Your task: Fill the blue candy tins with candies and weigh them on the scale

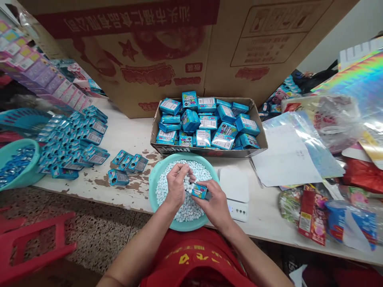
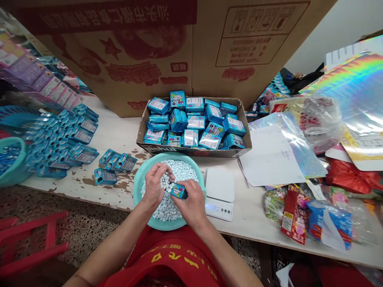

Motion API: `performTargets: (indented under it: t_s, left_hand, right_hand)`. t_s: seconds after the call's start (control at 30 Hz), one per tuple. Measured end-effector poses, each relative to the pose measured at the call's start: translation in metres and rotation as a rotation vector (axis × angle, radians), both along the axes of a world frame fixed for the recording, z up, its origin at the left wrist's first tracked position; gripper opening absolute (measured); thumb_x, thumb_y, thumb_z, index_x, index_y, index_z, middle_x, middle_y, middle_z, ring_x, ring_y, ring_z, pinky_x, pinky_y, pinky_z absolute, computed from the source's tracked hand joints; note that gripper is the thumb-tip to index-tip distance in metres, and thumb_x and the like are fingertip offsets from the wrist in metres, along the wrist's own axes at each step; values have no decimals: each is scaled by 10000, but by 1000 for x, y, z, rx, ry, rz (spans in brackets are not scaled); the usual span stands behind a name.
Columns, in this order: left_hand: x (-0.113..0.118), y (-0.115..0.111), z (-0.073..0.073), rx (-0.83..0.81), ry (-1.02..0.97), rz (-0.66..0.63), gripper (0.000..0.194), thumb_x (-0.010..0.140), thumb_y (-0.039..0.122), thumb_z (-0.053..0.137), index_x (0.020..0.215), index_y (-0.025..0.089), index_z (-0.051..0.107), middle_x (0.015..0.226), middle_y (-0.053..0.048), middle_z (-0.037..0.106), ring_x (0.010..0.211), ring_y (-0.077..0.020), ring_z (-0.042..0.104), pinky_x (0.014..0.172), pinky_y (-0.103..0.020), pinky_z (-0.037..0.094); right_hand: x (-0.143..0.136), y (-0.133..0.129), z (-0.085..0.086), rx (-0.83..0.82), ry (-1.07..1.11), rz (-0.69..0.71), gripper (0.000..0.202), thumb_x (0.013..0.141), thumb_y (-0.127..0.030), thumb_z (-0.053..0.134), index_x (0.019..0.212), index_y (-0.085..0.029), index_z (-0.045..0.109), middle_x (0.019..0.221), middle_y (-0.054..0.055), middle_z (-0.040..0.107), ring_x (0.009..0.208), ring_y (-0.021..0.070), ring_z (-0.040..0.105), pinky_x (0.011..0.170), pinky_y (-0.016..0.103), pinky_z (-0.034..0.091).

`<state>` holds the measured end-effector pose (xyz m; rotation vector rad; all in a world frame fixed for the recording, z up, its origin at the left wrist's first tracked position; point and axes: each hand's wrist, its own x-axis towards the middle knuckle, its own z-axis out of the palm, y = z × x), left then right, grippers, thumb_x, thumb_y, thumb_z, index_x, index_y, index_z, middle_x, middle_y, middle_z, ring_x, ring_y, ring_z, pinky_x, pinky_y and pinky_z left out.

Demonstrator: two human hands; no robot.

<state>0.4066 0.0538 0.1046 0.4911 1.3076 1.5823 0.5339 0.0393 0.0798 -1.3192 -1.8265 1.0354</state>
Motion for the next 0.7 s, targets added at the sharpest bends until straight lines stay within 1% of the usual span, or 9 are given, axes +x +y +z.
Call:
performTargets:
  t_s: [0.2, 0.33, 0.47, 0.5, 0.6, 0.7]
  left_hand:
    - [2, -3, -5, -34, 15, 18, 257, 753, 389, 620, 660, 166, 532, 596, 32, 542, 528, -96, 559, 509, -212, 433]
    - [2, -6, -4, -24, 33, -31, 260, 763, 384, 613, 651, 162, 535, 584, 33, 540, 486, -74, 510, 488, -199, 407]
    - [1, -7, 3, -19, 51, 61, 279, 756, 385, 629, 632, 166, 510, 550, 44, 503, 464, -58, 466, 448, -178, 357]
    - [1, -7, 4, -16, 52, 60, 280, 754, 392, 631, 636, 169, 509, 550, 45, 502, 456, -57, 460, 435, -177, 344]
    - [3, -6, 1, -27, 60, 13, 292, 738, 413, 644, 642, 171, 511, 525, 56, 485, 400, -43, 404, 394, -178, 299]
    - [4, -2, -7, -78, 23, 36, 310, 722, 425, 656, 638, 166, 509, 489, 73, 427, 377, -28, 332, 367, -170, 236]
  right_hand:
    - [-2, -4, -5, -22, 12, -14, 296, 685, -245, 724, 966, -231, 630, 904, 32, 634, 887, 227, 602, 782, 354, 473]
    - [-6, -5, -1, -40, 9, -14, 309, 667, -211, 725, 963, -232, 639, 906, 30, 640, 887, 227, 603, 787, 359, 473]
    - [-5, -8, 7, -19, 37, 1, 306, 675, -209, 722, 968, -234, 638, 909, 35, 637, 894, 229, 597, 799, 368, 466]
    - [-5, -8, 8, -8, 45, 3, 312, 679, -212, 720, 978, -236, 636, 921, 37, 637, 906, 230, 593, 812, 374, 461]
    - [-3, -9, 3, -43, 59, -22, 309, 679, -218, 719, 977, -237, 638, 928, 36, 637, 914, 230, 590, 816, 373, 459]
    - [-2, -8, -6, -119, 71, -50, 308, 667, -208, 721, 964, -234, 643, 930, 29, 631, 919, 226, 591, 818, 362, 460]
